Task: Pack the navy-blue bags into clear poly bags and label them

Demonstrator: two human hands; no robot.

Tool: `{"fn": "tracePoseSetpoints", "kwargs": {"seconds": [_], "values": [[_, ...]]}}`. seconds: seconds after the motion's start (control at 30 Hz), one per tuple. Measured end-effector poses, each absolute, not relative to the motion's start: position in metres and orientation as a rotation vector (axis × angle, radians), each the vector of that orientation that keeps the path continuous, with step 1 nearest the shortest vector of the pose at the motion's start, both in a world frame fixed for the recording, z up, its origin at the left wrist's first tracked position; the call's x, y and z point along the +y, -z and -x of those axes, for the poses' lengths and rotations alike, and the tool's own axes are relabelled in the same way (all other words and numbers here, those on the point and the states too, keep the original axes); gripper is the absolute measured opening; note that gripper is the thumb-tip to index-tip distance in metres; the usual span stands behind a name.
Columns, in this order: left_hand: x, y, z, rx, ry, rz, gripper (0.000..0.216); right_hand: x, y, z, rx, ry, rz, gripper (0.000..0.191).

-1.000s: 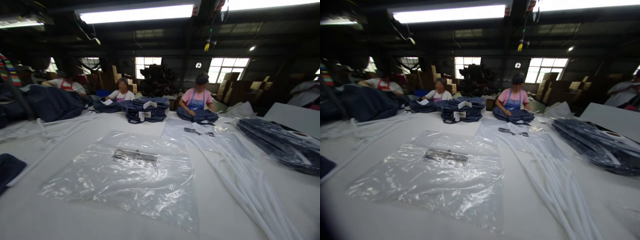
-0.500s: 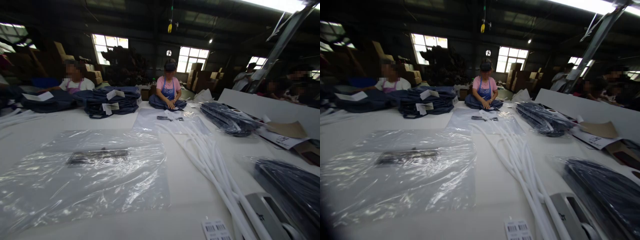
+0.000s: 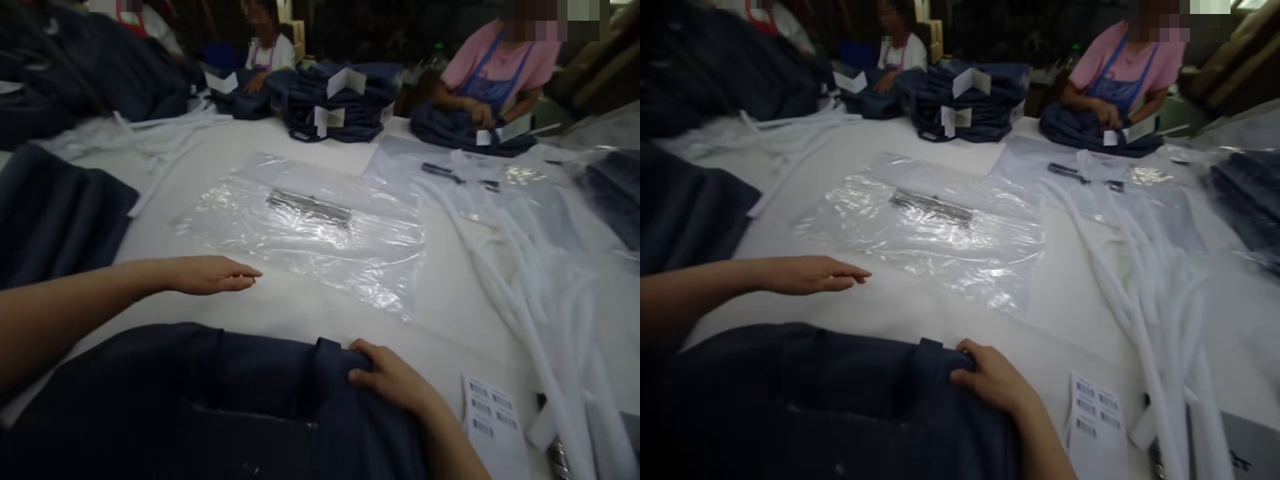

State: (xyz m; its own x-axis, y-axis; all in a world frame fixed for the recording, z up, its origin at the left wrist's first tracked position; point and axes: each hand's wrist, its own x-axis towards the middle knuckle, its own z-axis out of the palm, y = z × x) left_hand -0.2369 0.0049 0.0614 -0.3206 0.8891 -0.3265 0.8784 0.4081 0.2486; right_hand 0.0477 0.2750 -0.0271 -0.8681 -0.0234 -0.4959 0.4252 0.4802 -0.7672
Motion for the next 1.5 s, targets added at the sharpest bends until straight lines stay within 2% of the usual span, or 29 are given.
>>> {"fn": "tracePoseSetpoints", "kwargs": {"seconds": [0.13, 0.2, 0.37, 0.47, 0.53, 0.57, 0.67, 0.77, 0.87, 0.97, 1.03, 1.07, 1.13, 1.23, 1.3, 1.37, 1.5], "values": [[-0.064, -0.095, 0.213, 2.236, -0.025, -1.387, 0.055, 0.269, 0.01, -0.051, 2.532, 1.195, -0.313, 0.072], [-0.086, -0.089, 0.181, 2.343, -0.074, -1.46, 0.065, 0.259, -0.004, -0.051, 2.648, 1.124, -0.14, 0.08], [-0.12, -0.016, 0.119, 2.272, -0.127, -1.564, 0.073, 0.211, -0.013, -0.045, 2.611, 0.841, 0.301, 0.065], [-0.129, 0.014, 0.115, 2.22, -0.267, -1.516, 0.055, 0.192, -0.006, -0.048, 2.639, 0.684, 0.331, 0.066], [-0.126, 0.014, 0.121, 2.288, -0.379, -1.536, 0.044, 0.188, -0.007, -0.051, 2.705, 0.624, 0.303, 0.054], [-0.123, 0.009, 0.124, 2.279, -0.41, -1.606, 0.05, 0.187, -0.009, -0.052, 2.721, 0.606, 0.32, 0.05], [-0.108, -0.009, 0.133, 2.072, -0.379, -1.871, 0.068, 0.189, -0.016, -0.048, 2.669, 0.582, 0.471, 0.058], [-0.091, -0.013, 0.14, 1.992, -0.391, -1.871, 0.051, 0.19, -0.018, -0.037, 2.618, 0.574, 0.501, 0.052], [-0.074, -0.009, 0.15, 2.059, -0.626, -1.581, 0.039, 0.191, -0.018, -0.03, 2.651, 0.739, 0.349, 0.043], [-0.064, -0.012, 0.158, 2.103, -1.112, -1.11, 0.025, 0.194, -0.021, -0.031, 2.696, 1.194, 0.016, 0.033], [-0.07, -0.019, 0.159, 2.062, -1.299, -1.004, 0.028, 0.198, -0.019, -0.036, 2.689, 1.389, -0.113, 0.032], [-0.077, -0.023, 0.156, 2.054, -1.282, -1.058, 0.031, 0.2, -0.015, -0.04, 2.684, 1.369, -0.085, 0.034], [-0.096, -0.031, 0.144, 2.065, -1.029, -1.312, 0.038, 0.2, -0.006, -0.05, 2.657, 1.198, 0.075, 0.042], [-0.124, -0.041, 0.118, 1.98, -0.466, -1.727, 0.064, 0.189, -0.001, -0.07, 2.587, 0.869, 0.29, 0.055], [-0.135, -0.044, 0.104, 1.965, -0.287, -1.912, 0.078, 0.179, -0.009, -0.08, 2.589, 0.704, 0.368, 0.069], [-0.142, -0.041, 0.098, 2.183, -0.279, -1.998, 0.075, 0.171, -0.021, -0.085, 2.649, 0.614, 0.395, 0.074], [-0.154, -0.008, 0.115, 2.797, -0.244, -1.721, 0.06, 0.16, -0.022, -0.085, 2.777, 0.544, 0.363, 0.067]]}}
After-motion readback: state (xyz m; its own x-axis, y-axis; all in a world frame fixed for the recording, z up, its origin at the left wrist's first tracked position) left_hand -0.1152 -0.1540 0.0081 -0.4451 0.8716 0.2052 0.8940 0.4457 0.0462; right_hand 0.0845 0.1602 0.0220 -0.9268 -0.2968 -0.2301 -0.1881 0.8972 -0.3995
